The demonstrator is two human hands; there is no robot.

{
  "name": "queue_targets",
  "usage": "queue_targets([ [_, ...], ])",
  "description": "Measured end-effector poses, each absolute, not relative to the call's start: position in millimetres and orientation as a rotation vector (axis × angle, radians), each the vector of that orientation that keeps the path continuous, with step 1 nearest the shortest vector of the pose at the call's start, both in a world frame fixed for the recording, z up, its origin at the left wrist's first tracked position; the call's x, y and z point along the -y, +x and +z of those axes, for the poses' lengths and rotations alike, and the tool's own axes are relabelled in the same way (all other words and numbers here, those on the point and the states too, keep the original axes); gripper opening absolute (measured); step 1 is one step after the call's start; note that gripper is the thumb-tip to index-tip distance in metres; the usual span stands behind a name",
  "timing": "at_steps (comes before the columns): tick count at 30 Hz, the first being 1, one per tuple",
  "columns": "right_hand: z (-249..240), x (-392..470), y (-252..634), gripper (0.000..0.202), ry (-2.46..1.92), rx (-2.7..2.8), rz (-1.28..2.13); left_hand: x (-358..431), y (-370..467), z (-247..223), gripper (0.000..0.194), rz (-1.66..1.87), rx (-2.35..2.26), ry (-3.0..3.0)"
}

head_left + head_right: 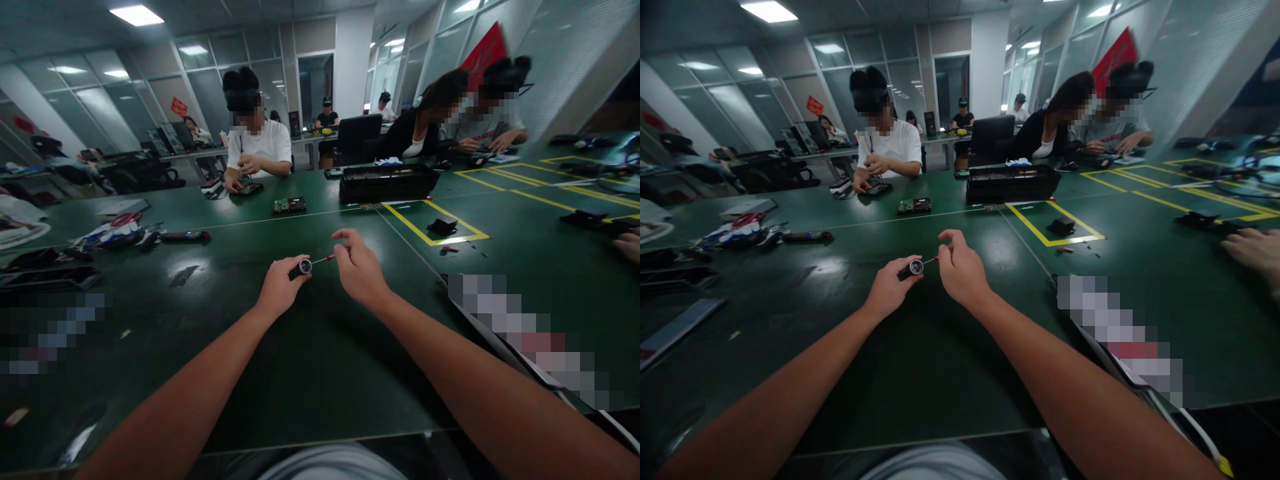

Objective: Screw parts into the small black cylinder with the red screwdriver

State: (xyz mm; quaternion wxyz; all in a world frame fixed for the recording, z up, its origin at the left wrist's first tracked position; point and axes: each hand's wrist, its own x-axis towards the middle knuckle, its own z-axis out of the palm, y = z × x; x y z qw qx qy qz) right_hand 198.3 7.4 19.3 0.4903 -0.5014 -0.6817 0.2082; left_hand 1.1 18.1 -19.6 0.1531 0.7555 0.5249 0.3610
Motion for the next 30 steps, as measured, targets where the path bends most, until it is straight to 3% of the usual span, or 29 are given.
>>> queue_targets([
  [5,20.1,-6.0,197.9,0.016,-1.176,1.696,0.543,-19.3,0.4,-21.2,0.039,1.045,-1.507,2.167],
  [9,22.1,-5.0,196.6,0.027,-1.241,1.699,0.457,-17.5,1.5,-19.0,0.039,1.030,-1.519,2.172],
  [16,18.6,-6.1,195.7,0.014,-1.142,1.651,0.529,-17.9,1.6,-17.6,0.039,1.051,-1.522,2.165],
  [22,19.8,-6.9,197.3,0.034,-1.226,1.671,0.489,-17.2,2.2,-17.9,0.037,1.055,-1.503,2.185],
  [30,18.3,-8.3,197.4,0.019,-1.191,1.650,0.571,-18.6,0.7,-19.0,0.038,1.062,-1.536,2.173],
])
